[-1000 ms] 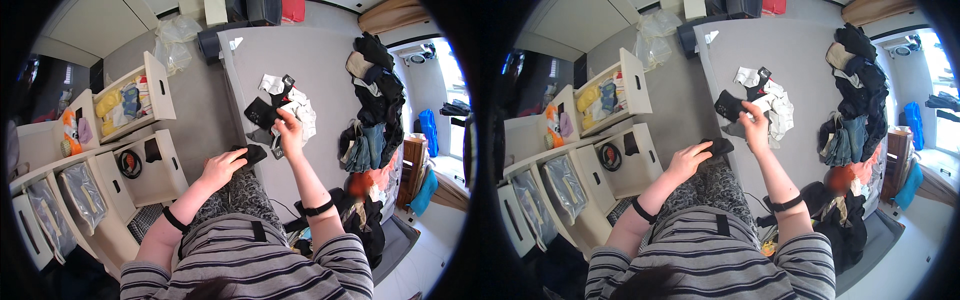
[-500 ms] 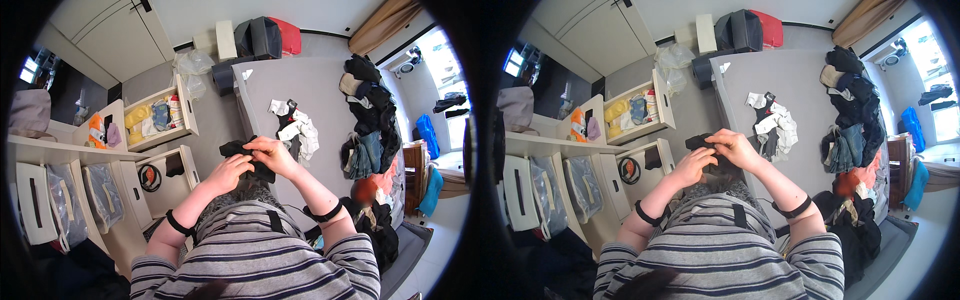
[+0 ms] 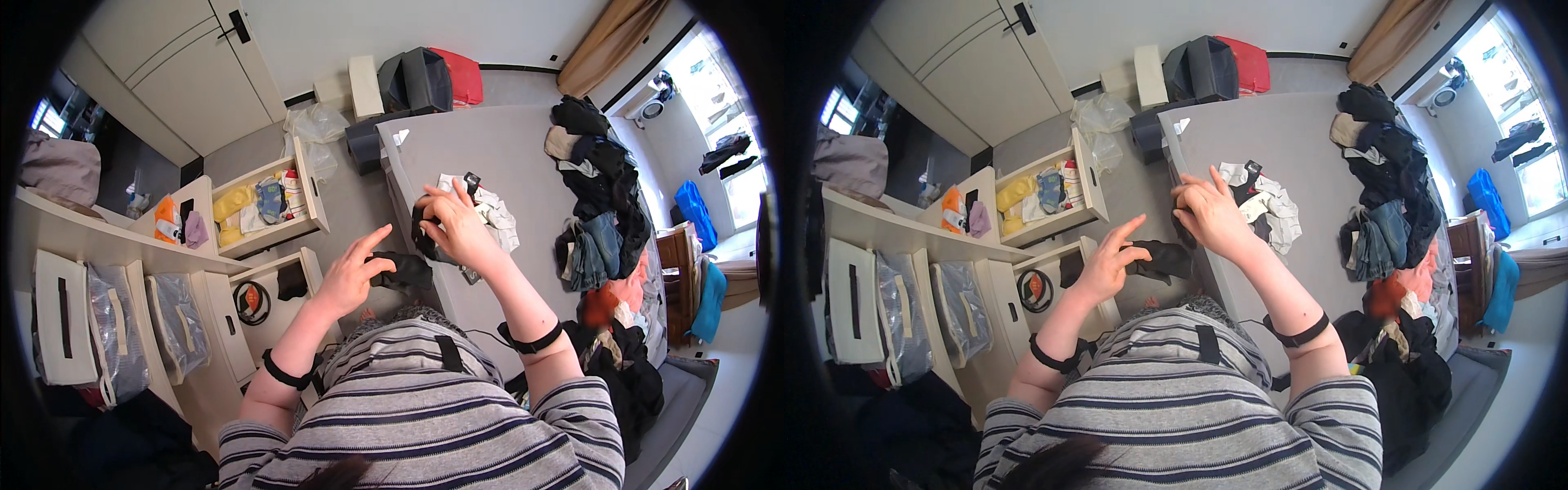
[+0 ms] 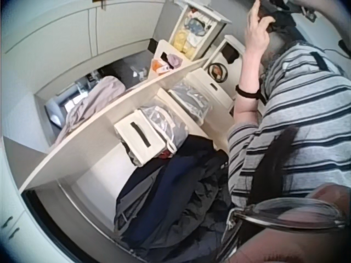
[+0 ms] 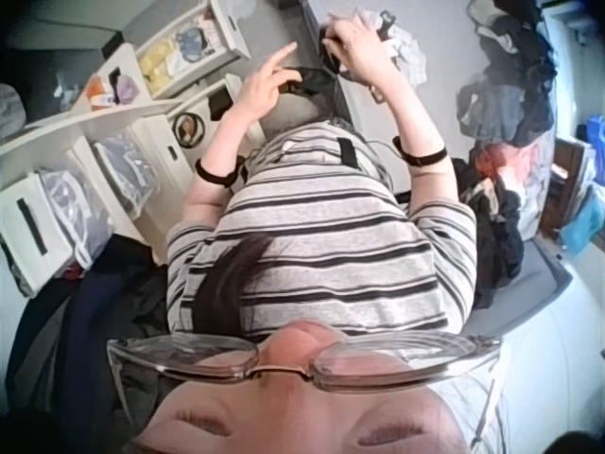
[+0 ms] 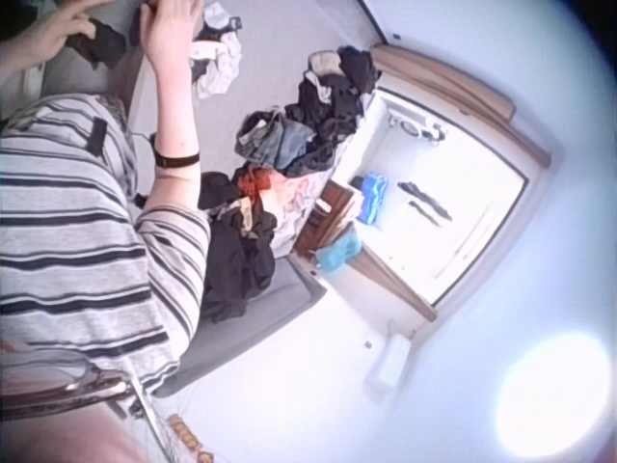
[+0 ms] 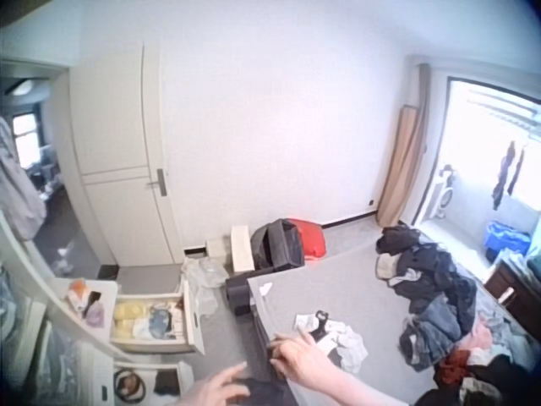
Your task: The person picks up pairs of socks from a bed, folds them together, and places them into a dresser drawer, followed by folding and storing several items of black and grey clothing.
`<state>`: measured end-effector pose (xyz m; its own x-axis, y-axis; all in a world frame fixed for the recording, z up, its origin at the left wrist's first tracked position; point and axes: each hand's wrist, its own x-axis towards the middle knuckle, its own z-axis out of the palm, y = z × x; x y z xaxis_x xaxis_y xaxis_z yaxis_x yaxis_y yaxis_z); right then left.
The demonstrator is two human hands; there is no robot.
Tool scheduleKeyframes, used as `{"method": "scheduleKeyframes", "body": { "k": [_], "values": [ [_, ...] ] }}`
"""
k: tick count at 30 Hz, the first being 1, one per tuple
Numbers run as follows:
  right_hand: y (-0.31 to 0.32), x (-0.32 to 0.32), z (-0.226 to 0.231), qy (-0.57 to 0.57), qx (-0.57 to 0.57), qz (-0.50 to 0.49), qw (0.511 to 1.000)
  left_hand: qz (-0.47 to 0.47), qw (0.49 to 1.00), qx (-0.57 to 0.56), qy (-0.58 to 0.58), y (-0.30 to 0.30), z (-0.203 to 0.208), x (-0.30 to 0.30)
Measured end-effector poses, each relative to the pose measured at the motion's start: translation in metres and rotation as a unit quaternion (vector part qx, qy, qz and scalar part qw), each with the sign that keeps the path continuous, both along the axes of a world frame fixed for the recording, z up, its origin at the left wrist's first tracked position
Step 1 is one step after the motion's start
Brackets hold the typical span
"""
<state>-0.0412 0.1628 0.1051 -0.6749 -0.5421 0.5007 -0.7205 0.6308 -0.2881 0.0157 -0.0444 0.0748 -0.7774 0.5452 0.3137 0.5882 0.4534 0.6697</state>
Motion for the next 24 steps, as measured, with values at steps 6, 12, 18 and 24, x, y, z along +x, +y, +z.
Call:
{"method": "scheduleKeyframes", "body": {
  "k": [6, 12, 18, 24],
  "values": [
    [-0.019, 0.007, 0.004, -0.123, -0.071, -0.034, 0.989, 0.003, 1.000, 0.013, -0.021, 0.007, 0.001, 0.001],
    [-0.026, 0.007, 0.021, -0.209, -0.062, -0.096, 0.971, -0.014, 0.998, 0.046, -0.027, 0.019, -0.003, -0.005],
    [-0.019, 0.009, 0.027, -0.385, -0.174, 0.026, 0.906, 0.025, 0.975, 0.186, -0.123, 0.036, 0.008, -0.014],
    [0.001, 0.007, 0.030, -0.424, -0.205, 0.143, 0.870, 0.023, 0.975, 0.216, -0.051, 0.025, 0.013, -0.013]
  ]
}}
